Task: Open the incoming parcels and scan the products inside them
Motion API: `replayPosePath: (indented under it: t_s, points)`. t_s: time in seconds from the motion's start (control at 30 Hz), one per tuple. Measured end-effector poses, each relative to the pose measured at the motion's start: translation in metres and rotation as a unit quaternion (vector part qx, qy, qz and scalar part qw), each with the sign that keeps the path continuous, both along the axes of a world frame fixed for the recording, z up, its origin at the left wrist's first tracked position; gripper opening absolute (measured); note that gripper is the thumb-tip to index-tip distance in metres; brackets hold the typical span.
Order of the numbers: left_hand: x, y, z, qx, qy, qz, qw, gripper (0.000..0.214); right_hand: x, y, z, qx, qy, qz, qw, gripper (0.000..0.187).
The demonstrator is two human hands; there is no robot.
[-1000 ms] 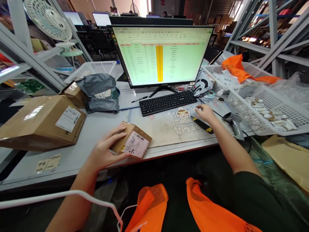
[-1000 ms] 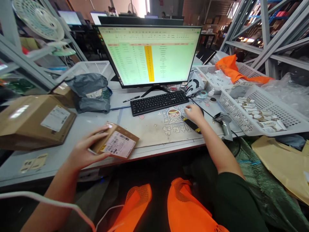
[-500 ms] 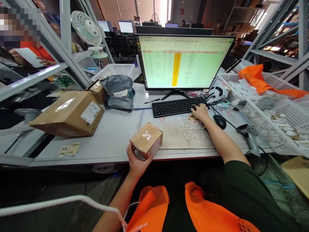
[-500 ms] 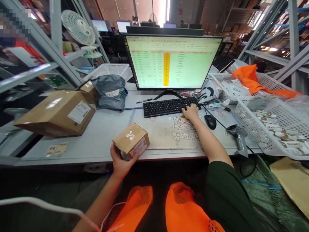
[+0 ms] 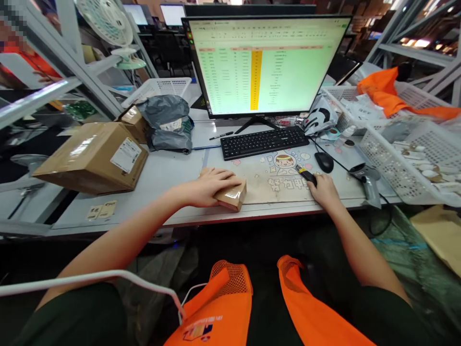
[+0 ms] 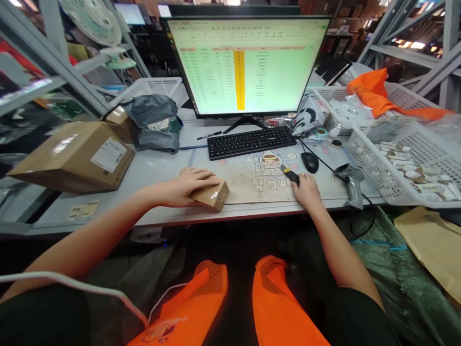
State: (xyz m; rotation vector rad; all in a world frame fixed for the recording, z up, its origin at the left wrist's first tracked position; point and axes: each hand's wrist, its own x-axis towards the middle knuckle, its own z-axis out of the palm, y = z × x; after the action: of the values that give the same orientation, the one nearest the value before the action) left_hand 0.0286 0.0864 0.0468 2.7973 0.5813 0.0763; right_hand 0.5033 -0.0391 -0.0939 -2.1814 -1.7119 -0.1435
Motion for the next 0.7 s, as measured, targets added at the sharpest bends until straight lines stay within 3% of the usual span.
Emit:
replayPosePath:
  t_s: [0.07,0.13,0.27,0.37,0.5,0.7]
  points:
    - [0.015,-0.009,-0.006,0.043,-0.005,0.014,0.999,0.065,-0.018,-0.009,0.003,0.058,0.024,0.032,0.998,0.051]
    - [0.022,-0.028,-0.018,0.086,-0.006,0.074,0.994,0.064,-0.044,-0.022,0.014,0.100,0.053,0.091,0.989,0.049]
    - [0.028,-0.067,-0.056,0.108,-0.047,0.210,0.971,0.080,-0.110,-0.048,0.039,0.144,0.067,0.269,0.950,0.043]
    - [0.036,-0.076,-0.084,0.137,-0.142,0.290,0.936,0.073,-0.149,-0.048,0.049,0.146,0.015,0.359,0.922,0.040]
    - [0.039,-0.071,-0.101,0.159,-0.194,0.293,0.923,0.065,-0.165,-0.026,0.050,0.134,-0.018,0.388,0.912,0.040]
    - [0.037,-0.070,-0.096,0.157,-0.191,0.282,0.927,0.070,-0.157,-0.011,0.048,0.161,0.001,0.380,0.911,0.037]
